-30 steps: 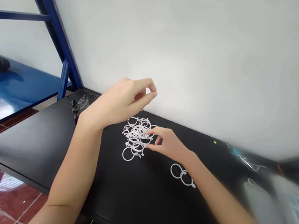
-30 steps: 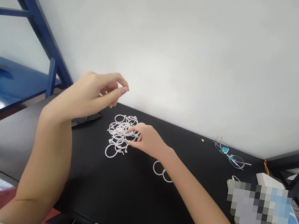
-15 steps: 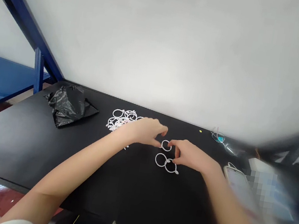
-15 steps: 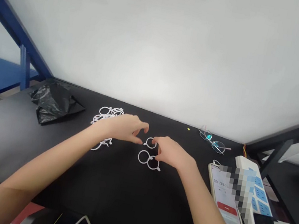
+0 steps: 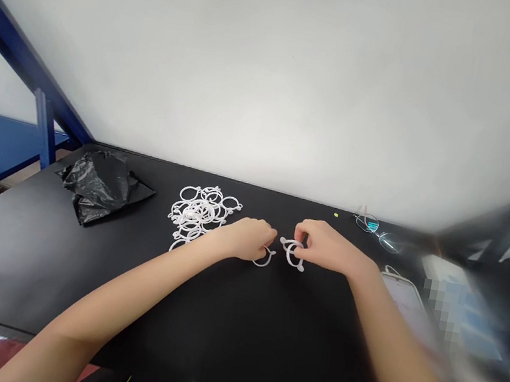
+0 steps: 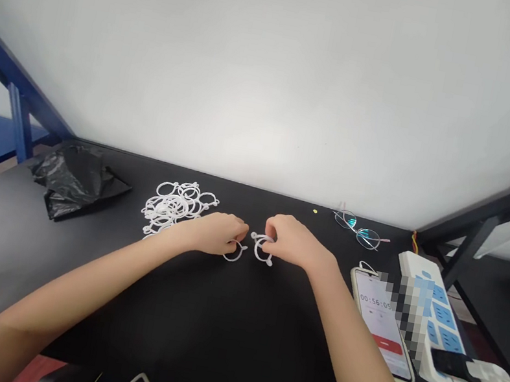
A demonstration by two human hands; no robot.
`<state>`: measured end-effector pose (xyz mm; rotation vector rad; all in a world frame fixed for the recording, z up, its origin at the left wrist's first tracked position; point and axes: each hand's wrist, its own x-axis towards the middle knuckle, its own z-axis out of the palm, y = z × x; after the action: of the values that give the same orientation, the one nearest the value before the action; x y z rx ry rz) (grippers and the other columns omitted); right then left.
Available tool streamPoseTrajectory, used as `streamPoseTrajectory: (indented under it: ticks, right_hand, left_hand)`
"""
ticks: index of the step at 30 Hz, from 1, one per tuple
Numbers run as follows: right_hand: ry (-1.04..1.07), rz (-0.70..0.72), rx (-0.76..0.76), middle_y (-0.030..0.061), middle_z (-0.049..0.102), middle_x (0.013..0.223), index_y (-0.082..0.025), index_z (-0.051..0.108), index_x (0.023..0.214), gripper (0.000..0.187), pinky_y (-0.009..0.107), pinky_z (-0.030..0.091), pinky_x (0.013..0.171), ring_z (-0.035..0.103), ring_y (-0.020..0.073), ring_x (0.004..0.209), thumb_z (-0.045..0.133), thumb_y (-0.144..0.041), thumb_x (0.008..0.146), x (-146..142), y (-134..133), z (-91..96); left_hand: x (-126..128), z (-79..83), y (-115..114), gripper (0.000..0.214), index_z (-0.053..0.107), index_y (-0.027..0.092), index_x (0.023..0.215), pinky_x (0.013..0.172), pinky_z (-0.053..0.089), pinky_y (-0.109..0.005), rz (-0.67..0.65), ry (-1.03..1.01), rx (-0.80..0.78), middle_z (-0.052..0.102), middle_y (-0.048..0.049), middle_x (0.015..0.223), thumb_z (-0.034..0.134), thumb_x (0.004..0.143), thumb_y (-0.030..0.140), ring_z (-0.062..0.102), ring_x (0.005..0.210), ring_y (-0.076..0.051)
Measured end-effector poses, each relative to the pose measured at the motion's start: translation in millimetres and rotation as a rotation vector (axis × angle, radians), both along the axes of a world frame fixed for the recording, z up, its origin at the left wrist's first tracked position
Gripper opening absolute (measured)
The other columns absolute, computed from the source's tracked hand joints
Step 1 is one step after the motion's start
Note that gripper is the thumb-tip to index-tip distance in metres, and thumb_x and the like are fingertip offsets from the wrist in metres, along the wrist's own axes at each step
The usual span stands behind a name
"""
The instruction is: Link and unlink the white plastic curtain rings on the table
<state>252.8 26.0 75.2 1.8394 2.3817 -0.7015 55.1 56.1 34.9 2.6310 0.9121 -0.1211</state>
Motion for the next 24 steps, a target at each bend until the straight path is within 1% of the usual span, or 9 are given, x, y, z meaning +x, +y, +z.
streamPoseTrajectory:
  ticks: [2, 4, 6, 8, 10, 12, 17, 20, 24]
  right_hand:
    - [0.154, 0.000, -0.041, -0.0011, 0.060, 0.071, -0.019, 0.054, 0.071, 0.007, 0.024, 0.034, 0.053, 0.049, 0.0122, 0.060, 0.060, -0.023, 0.072, 4, -1, 7.3]
    - [0.288, 0.010, -0.076, -0.0024, 0.059, 0.066, -0.019, 0.057, 0.073, 0.007, 0.024, 0.034, 0.053, 0.048, 0.0115, 0.058, 0.061, -0.025, 0.073, 7, -4, 14.8]
    - [0.396, 0.028, -0.083, -0.0017, 0.059, 0.066, -0.019, 0.063, 0.075, 0.010, 0.024, 0.035, 0.053, 0.048, 0.0116, 0.059, 0.064, -0.029, 0.075, 9, -7, 22.5]
    - [0.486, 0.035, -0.075, -0.0007, 0.060, 0.066, -0.018, 0.067, 0.078, 0.014, 0.024, 0.037, 0.053, 0.048, 0.0113, 0.059, 0.065, -0.032, 0.077, 8, -11, 30.2]
    - [0.564, 0.010, -0.028, 0.0004, 0.061, 0.067, -0.017, 0.068, 0.081, 0.016, 0.024, 0.039, 0.053, 0.049, 0.0112, 0.058, 0.065, -0.033, 0.079, 6, -17, 37.4]
    - [0.640, -0.033, 0.059, 0.0019, 0.064, 0.070, -0.018, 0.069, 0.084, 0.016, 0.025, 0.042, 0.053, 0.053, 0.0119, 0.060, 0.066, -0.033, 0.080, 2, -23, 43.6]
    - [0.845, -0.038, 0.244, 0.0039, 0.069, 0.087, -0.021, 0.069, 0.086, 0.009, 0.025, 0.048, 0.055, 0.062, 0.0141, 0.068, 0.069, -0.029, 0.081, -4, -34, 50.5]
    - [0.929, -0.061, 0.340, 0.0036, 0.069, 0.090, -0.022, 0.070, 0.086, 0.007, 0.025, 0.050, 0.053, 0.061, 0.0126, 0.065, 0.070, -0.027, 0.081, -6, -37, 49.6]
    - [0.954, -0.126, 0.420, 0.0030, 0.068, 0.084, -0.022, 0.070, 0.082, 0.007, 0.025, 0.051, 0.051, 0.061, 0.0129, 0.064, 0.073, -0.028, 0.079, -9, -39, 47.7]
  left_hand:
    - [-8, 2.5, 9, 0.008, 0.055, 0.018, 0.086, 0.059, 0.041, -0.026, 0.077, -0.167, -0.129, 0.064, -0.0028, 0.082, 0.050, 0.080, 0.017, 0.060, 0.072, -0.017]
    - [-14, 7.9, 16, 0.014, 0.051, 0.019, 0.096, 0.057, 0.040, -0.025, 0.196, -0.390, -0.307, 0.060, 0.0014, 0.073, 0.050, 0.082, 0.021, 0.056, 0.066, -0.014]
    - [-17, 14.6, 20, 0.025, 0.047, 0.020, 0.108, 0.055, 0.040, -0.022, 0.302, -0.593, -0.506, 0.057, 0.0033, 0.070, 0.050, 0.084, 0.025, 0.055, 0.065, -0.013]
    - [-15, 22.3, 18, 0.027, 0.047, 0.020, 0.111, 0.054, 0.042, -0.020, 0.359, -0.773, -0.662, 0.058, 0.0021, 0.074, 0.052, 0.085, 0.027, 0.058, 0.072, -0.013]
    - [-13, 31.5, 11, 0.023, 0.050, 0.020, 0.107, 0.057, 0.046, -0.020, 0.353, -0.902, -0.738, 0.061, -0.0006, 0.079, 0.054, 0.087, 0.031, 0.061, 0.082, -0.014]
    - [-10, 42.3, 2, 0.022, 0.053, 0.020, 0.104, 0.059, 0.049, -0.021, 0.303, -0.944, -0.791, 0.065, -0.0028, 0.084, 0.054, 0.090, 0.037, 0.062, 0.085, -0.015]
    - [-12, 66.5, -21, 0.022, 0.054, 0.019, 0.103, 0.059, 0.052, -0.022, 0.186, -1.047, -0.882, 0.064, -0.0025, 0.086, 0.052, 0.094, 0.039, 0.060, 0.072, -0.011]
    - [-13, 72.0, -28, 0.024, 0.051, 0.020, 0.108, 0.058, 0.050, -0.020, 0.134, -1.076, -0.949, 0.066, -0.0036, 0.086, 0.059, 0.092, 0.036, 0.061, 0.074, -0.012]
    - [-13, 71.5, -30, 0.033, 0.050, 0.021, 0.113, 0.057, 0.052, -0.020, 0.154, -1.105, -1.017, 0.066, -0.0018, 0.081, 0.067, 0.086, 0.030, 0.063, 0.072, -0.012]
